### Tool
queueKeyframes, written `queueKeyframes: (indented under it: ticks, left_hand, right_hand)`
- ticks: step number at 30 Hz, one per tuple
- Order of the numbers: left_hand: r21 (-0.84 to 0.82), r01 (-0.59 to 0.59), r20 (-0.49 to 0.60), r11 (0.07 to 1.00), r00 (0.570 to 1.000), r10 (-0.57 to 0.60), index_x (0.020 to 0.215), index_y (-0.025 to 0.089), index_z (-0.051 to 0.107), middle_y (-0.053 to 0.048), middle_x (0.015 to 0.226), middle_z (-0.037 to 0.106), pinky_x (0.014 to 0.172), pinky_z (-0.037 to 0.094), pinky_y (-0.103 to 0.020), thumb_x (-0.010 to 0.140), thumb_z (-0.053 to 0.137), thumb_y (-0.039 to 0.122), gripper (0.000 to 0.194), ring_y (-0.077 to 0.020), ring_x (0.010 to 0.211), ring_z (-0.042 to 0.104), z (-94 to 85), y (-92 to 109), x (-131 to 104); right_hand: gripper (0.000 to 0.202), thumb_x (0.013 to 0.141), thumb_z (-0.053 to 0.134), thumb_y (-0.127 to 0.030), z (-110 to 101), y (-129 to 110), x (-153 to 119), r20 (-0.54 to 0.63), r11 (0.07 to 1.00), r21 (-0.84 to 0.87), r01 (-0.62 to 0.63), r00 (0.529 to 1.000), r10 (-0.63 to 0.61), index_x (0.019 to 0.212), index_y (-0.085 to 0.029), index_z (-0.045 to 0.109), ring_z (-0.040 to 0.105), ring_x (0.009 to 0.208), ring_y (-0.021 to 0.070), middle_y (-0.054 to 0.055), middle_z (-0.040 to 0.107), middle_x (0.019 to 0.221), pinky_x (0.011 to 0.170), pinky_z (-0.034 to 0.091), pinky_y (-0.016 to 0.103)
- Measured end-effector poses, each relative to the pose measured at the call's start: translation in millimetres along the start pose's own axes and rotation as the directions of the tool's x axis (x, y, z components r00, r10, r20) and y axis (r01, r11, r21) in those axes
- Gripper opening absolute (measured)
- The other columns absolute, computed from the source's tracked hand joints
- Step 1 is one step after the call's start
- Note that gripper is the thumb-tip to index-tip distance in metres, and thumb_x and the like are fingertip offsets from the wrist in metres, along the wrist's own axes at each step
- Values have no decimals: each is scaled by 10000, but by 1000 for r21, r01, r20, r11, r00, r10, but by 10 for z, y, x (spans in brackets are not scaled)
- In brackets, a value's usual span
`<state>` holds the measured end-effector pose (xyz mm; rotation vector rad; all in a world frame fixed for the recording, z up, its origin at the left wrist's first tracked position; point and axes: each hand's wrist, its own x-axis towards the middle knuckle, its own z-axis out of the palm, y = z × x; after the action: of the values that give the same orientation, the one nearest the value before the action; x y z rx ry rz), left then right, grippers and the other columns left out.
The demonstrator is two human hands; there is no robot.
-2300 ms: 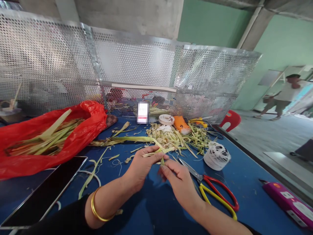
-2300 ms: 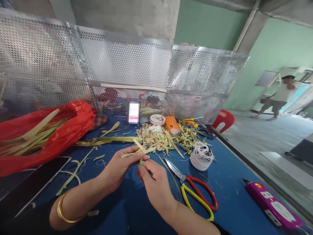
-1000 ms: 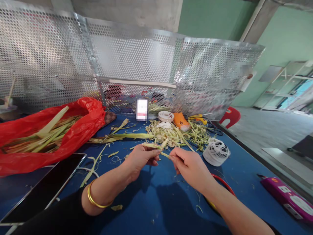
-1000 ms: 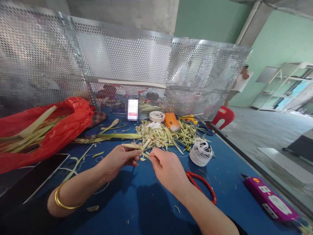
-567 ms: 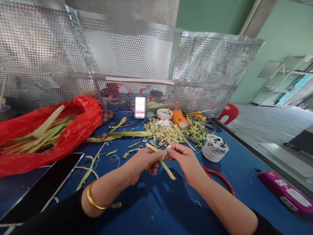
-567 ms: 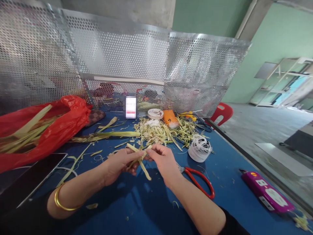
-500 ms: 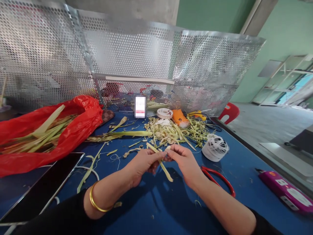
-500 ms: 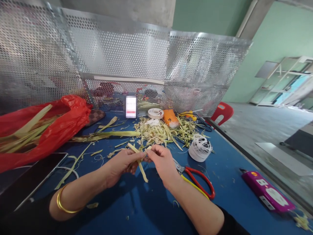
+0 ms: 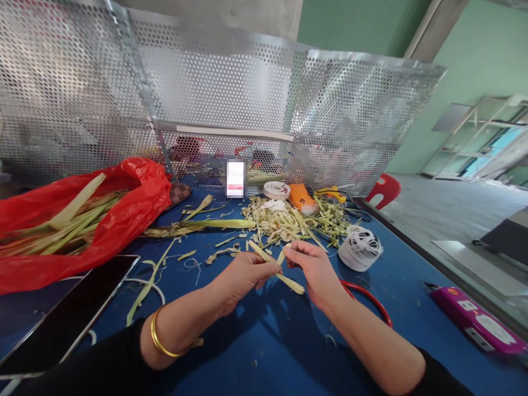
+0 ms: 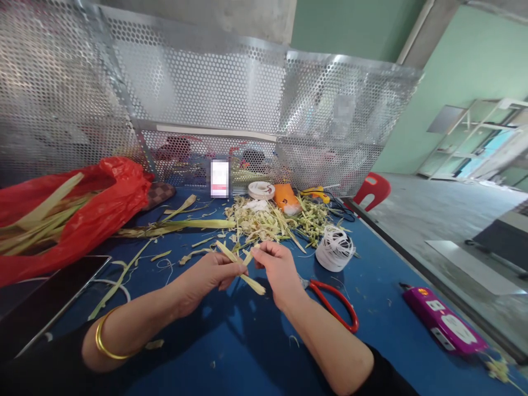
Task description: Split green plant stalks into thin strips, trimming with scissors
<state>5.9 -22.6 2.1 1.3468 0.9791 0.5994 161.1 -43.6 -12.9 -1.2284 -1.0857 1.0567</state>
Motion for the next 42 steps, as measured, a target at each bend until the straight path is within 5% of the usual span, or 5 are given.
queueKeyframes:
  ticks: [8,15,23,30,42]
  left_hand:
    - [86,15,125,996,992,-26,692,177,722,58,490,428,496,211,-240,681,670,356,186,-88,491,306,68,16,-76]
    - [146,-3,173,989,985,-23,687,165,731,53,431,371,495,250,-240,773,561,355,269,-94,469,329,75,-39,-64]
    - [75,73,253,995,963,-89,686,144,713,47,445,475,494,347,-226,709,648,365,232,-90,448,413,67,-63,-29]
    - [-291,-5,-81,957,996,-20,911,144,727,-71,739,716,731,460,-286,695,713,396,332,-178,747,637,-83,79,-11]
    - [-405,-183,-97,896,983,156,716,157,676,-24,710,640,633,436,-247,689,721,260,115,-148,702,573,12,-10,-22]
  right_hand:
    - [88,746,623,-262,-9,-130,-40,245,880,-394,265,953,-178,718,-213,689,573,779,169,16,640,800,728,434,290]
    - [147,694,657,-305,73,-119,-129,162,978,-193,-78,981,110,629,-191,592,442,455,94,-32,525,589,363,343,196]
    - [127,757,620,-175,43,-61,-75,151,880,-360,309,950,-272,630,-184,629,580,695,134,-6,622,720,667,456,248]
    - [107,858,546,-213,-109,-308,-198,-12,547,-613,570,686,-728,773,-189,607,568,787,168,32,618,787,758,431,296]
    - [237,841,559,-290,217,7,-236,171,956,-210,205,970,-170,659,-158,634,555,737,155,23,605,734,681,443,249]
